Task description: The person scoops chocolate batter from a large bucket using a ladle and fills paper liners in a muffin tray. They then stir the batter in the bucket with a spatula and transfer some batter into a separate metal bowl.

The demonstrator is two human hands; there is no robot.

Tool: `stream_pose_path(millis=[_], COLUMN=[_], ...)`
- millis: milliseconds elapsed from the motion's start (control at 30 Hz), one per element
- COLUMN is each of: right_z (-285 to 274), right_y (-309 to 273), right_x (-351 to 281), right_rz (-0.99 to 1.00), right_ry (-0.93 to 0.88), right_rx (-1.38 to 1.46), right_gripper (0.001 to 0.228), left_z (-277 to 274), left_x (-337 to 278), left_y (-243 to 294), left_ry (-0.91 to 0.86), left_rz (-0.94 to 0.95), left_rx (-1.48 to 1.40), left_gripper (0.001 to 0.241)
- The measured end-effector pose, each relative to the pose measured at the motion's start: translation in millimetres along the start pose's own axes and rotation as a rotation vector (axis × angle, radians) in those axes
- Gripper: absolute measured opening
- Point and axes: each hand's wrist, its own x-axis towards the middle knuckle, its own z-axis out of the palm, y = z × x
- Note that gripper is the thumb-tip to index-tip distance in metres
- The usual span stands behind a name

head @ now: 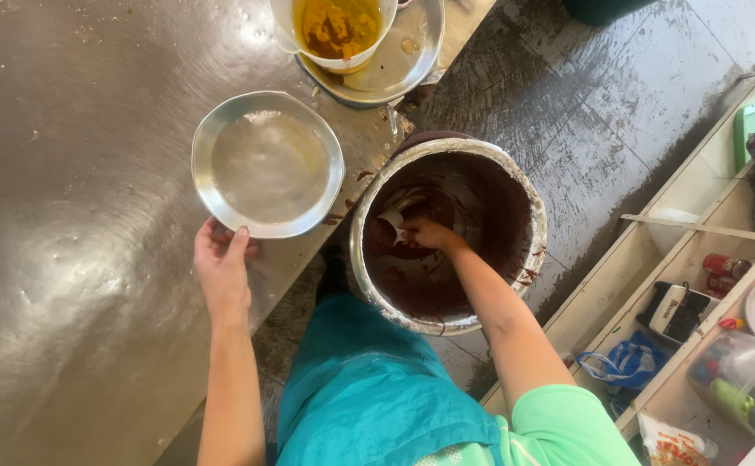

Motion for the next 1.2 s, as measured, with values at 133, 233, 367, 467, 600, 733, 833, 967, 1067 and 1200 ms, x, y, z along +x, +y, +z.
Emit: stream_pose_path(millis=[133,233,367,467,600,733,833,967,1067,1200], right_z=[-5,-15,-30,-45,-70,-92,-105,-108,-93,-37], right_y=[4,5,-5,-24,-67,-114,-150,-204,-241,-267], right_x=[-5,-14,-39,-74,-142,-220,-276,-338,-365,-366], right_rz=[0.245,0.252,0.166,0.069,-0.093,-0.182,-0.285,-0.458,-0.535,-0.403], right_ry=[-0.18,-0.364,-0.453,-0.426,-0.329,-0.204,-0.141,-0.075,-0.01,0.334], right_rx=[0.298,0.513,0.546,0.542,0.492,0.439,0.377,0.332,0.209,-0.408], right_gripper=[0.029,0.022,0.021,0.023,0.025,0.026,0.026,0.025,0.022,0.014], left_z=[2,3,-4,-10,-18,-10,8,52,83,104], left_x=[-3,-19,-52,-74,-94,-104,-111,-119,-127,-143], left_y=[-3,7,21,24,18,7,-5,-20,-27,-25], left_ry=[-0.042,-0.049,-0.057,-0.102,-0.148,-0.214,-0.274,-0.362,-0.411,-0.531], left_rz=[0.002,0.058,0.115,0.117,0.099,0.09,0.077,0.041,-0.077,-0.119], left_rx=[-0.223,-0.236,-0.273,-0.29,-0.323,-0.369,-0.314,-0.3,-0.24,-0.296], left_gripper=[0.042,0.042,0.051,0.055,0.051,0.05,0.048,0.05,0.053,0.056])
